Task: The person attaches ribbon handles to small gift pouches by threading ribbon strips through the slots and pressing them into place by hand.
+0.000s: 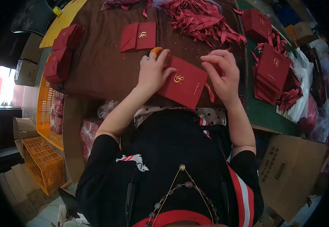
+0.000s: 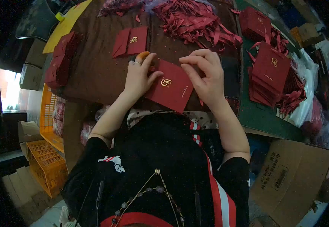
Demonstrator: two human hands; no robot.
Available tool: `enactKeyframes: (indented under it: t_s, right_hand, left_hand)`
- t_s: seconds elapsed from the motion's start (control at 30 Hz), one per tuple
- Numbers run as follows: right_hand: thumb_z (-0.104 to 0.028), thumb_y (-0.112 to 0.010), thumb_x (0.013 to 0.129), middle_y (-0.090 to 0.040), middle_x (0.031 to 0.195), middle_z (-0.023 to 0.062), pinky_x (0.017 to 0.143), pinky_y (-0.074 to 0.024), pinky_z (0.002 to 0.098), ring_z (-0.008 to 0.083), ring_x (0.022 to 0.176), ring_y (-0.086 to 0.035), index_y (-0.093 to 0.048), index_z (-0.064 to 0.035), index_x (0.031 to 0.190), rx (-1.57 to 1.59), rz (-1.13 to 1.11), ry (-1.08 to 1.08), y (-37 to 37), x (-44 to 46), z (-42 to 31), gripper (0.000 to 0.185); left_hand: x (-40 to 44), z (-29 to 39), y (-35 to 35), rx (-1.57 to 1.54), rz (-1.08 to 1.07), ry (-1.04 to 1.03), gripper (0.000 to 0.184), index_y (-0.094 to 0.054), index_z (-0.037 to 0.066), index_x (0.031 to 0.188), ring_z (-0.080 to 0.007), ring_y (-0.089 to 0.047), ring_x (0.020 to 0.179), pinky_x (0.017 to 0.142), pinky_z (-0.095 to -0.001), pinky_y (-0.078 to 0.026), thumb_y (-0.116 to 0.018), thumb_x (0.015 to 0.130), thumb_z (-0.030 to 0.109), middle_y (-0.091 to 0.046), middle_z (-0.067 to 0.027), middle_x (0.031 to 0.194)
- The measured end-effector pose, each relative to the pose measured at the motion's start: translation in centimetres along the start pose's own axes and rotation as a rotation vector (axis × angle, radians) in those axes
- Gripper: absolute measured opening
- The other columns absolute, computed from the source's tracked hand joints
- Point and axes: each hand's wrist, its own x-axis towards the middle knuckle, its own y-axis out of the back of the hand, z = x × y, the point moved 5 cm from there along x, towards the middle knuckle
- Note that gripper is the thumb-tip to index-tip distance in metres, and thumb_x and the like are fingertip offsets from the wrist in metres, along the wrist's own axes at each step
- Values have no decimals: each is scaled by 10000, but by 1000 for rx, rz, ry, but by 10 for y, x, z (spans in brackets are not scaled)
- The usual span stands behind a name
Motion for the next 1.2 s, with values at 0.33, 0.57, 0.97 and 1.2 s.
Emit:
enactKeyframes:
  t_s: [0.33, 0.57, 0.97, 1.2]
  right_hand:
    - [-175, -750, 872, -730, 933, 93, 717, -543, 354, 235, 846, -710, -734, -56, 987, 66, -216, -338, -69, -29, 63, 166]
    - [-187, -723, 876, -717, 934, 93, 752, -539, 376, 284, 844, -695, -726, -65, 970, -26, -223, -288, -77, -26, 63, 154]
    - [-140, -735, 835, -651, 867, 50, 757, -448, 394, 266, 833, -621, -683, -90, 880, -198, -151, 45, -79, -24, 38, 85]
    - [-119, -729, 817, -637, 856, 56, 752, -444, 400, 272, 824, -616, -670, -86, 875, -180, -162, 70, -82, -31, 31, 89]
  left_hand:
    - [-20, 2, -1, -61, -257, 220, 602, -634, 93, 1218, -344, -624, 955, 832, -428, -513, -800, 803, 498, -595, -141, 1038]
    - [-22, 0, -13, -199, -199, 249, 577, -630, 80, 1200, -296, -631, 888, 788, -408, -515, -861, 753, 364, -614, -107, 934]
    - [-26, 13, -8, -403, -163, 319, 554, -610, 71, 1186, -280, -641, 851, 747, -408, -505, -865, 731, 258, -614, -82, 866]
    - [-31, 17, -12, -393, -88, 256, 573, -603, 54, 1211, -300, -639, 862, 765, -412, -509, -866, 724, 201, -621, -98, 894]
